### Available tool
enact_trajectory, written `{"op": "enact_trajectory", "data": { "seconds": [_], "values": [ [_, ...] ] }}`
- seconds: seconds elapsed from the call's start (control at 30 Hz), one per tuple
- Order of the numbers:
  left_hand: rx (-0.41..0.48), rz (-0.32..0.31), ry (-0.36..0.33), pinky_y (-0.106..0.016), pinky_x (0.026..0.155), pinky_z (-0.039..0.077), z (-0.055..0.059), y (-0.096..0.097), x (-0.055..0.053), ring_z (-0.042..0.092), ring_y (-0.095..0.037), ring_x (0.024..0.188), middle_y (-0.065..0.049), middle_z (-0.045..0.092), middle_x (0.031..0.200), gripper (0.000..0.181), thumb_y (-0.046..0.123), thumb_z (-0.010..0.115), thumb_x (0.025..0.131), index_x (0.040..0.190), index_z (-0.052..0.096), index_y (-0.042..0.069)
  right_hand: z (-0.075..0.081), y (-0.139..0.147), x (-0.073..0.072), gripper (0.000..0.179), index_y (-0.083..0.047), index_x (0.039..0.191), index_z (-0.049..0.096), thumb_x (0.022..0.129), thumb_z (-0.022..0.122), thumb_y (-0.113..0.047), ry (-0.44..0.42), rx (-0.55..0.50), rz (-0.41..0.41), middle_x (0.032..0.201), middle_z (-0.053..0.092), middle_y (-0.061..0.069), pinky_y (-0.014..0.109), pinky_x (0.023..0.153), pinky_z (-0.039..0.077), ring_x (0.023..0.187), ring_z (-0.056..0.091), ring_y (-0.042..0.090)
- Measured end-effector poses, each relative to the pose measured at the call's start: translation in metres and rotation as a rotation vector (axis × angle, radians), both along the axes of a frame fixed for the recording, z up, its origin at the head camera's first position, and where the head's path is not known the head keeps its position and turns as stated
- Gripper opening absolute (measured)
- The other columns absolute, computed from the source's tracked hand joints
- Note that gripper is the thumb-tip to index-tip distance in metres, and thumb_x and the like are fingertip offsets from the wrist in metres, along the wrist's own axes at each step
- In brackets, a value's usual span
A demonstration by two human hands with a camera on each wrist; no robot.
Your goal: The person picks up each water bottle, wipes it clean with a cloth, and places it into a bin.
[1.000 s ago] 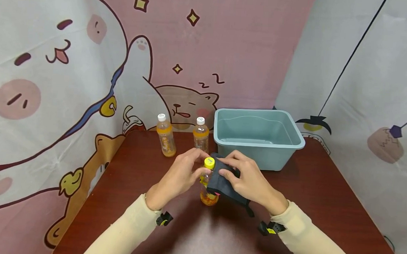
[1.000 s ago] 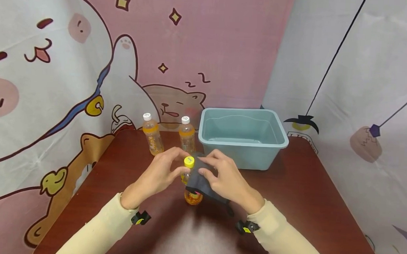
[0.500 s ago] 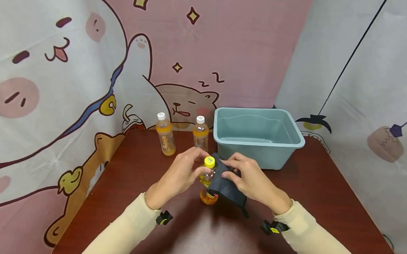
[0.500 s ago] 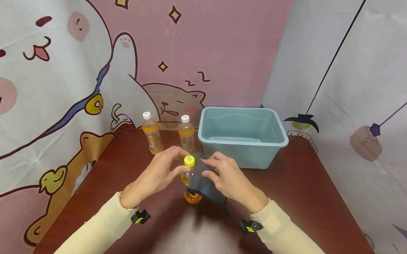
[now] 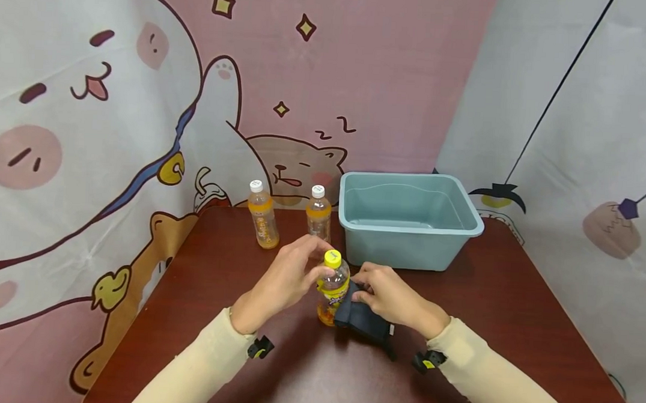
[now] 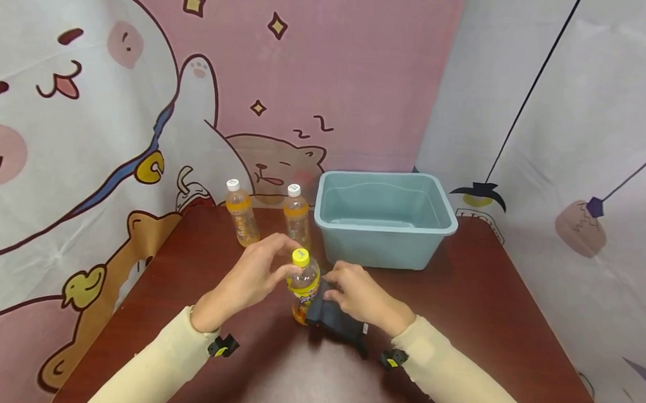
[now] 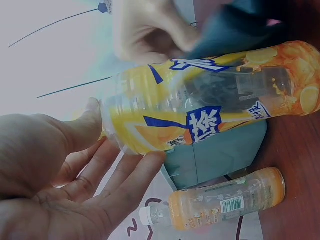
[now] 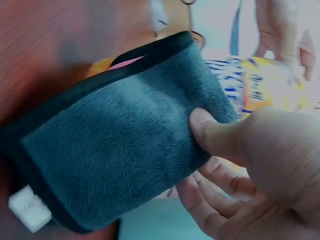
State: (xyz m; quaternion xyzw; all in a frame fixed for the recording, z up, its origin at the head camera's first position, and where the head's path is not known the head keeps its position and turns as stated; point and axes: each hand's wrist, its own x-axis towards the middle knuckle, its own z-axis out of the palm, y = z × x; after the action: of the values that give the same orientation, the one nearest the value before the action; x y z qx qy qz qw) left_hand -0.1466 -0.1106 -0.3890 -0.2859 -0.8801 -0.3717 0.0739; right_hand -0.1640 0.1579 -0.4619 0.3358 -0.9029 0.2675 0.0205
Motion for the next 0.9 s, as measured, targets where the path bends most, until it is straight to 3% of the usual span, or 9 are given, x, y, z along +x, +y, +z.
{"op": "enact_trajectory", "data": {
  "seconds": [0.23, 0.5, 0.9],
  "values": [
    [0.000, 0.005, -0.003, -0.043, 0.106, 0.071, -0.001, 0.001, 0.000, 0.079, -0.025, 0.119, -0.009, 0.077, 0.129, 0.044, 0.012, 0.095, 0.097, 0.134, 0.073, 0.007, -0.017, -0.003, -0.002, 0.009, -0.007, 0.111, 0.086, 0.103, 0.088, -0.005, -0.042, 0.059, 0.062, 0.098, 0.068, 0.001, 0.021, 0.069, 0.049, 0.079, 0.055, 0.004],
    [0.003, -0.011, 0.022, -0.042, 0.104, 0.071, -0.001, 0.000, -0.001, 0.081, -0.028, 0.119, -0.009, 0.077, 0.129, 0.039, 0.014, 0.092, 0.099, 0.133, 0.073, 0.006, -0.020, -0.007, -0.003, 0.016, -0.006, 0.118, 0.085, 0.104, 0.089, -0.010, -0.050, 0.132, 0.052, 0.102, 0.072, 0.002, 0.025, 0.073, 0.052, 0.086, 0.061, 0.008],
    [0.012, 0.009, 0.029, -0.045, 0.104, 0.071, -0.003, 0.001, 0.001, 0.080, -0.030, 0.118, -0.009, 0.077, 0.127, 0.041, 0.012, 0.094, 0.097, 0.132, 0.073, 0.006, -0.016, -0.006, 0.003, 0.019, -0.003, 0.124, 0.085, 0.104, 0.087, -0.006, -0.074, 0.003, -0.025, 0.102, 0.073, -0.001, 0.022, 0.072, 0.052, 0.080, 0.057, 0.004]
  ]
}}
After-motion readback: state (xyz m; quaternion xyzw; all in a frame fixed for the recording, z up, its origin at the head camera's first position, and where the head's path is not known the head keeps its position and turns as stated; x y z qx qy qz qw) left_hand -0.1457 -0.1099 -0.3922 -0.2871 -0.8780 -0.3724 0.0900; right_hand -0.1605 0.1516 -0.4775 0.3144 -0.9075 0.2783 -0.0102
